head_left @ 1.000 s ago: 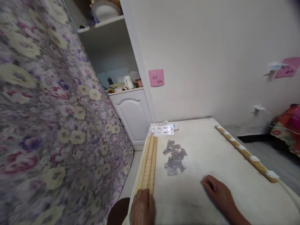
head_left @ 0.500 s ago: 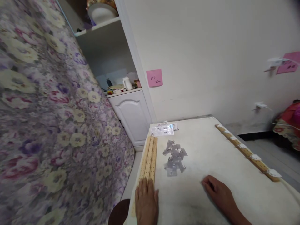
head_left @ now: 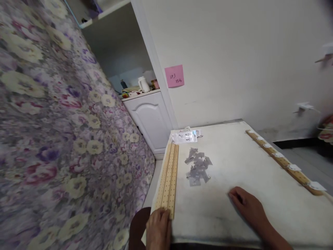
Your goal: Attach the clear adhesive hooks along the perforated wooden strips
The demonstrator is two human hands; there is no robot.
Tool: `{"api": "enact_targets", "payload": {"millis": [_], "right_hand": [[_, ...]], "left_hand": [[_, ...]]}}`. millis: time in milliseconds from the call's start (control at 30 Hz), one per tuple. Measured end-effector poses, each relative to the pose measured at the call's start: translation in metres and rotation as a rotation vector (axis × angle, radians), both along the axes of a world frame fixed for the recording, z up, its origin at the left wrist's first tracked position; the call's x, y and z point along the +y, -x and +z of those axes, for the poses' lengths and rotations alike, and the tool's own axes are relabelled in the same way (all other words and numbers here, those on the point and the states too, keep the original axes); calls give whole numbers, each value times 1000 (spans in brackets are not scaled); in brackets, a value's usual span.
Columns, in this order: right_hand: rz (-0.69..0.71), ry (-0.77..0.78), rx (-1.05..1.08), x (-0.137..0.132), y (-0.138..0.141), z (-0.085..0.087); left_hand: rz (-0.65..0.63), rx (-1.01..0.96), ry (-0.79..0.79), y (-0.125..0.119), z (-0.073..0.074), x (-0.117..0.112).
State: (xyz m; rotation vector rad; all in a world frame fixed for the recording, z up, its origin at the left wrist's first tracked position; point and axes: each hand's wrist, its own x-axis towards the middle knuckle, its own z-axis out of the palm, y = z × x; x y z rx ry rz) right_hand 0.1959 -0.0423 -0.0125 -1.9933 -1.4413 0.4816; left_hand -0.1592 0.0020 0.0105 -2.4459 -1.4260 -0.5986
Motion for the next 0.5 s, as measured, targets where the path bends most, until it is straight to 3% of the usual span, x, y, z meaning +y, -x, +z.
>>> {"api": "enact_targets", "payload": {"millis": [100, 267, 500], "right_hand": [[4, 2, 14, 0, 0, 1], [-5, -18, 11, -1, 2, 3], [-1, -72, 11, 0, 1, 0]], "left_hand": [[6, 40, 24, -3, 0, 8], [-94, 93, 9, -2, 7, 15], [-133, 32, 117, -32, 26, 4]]}}
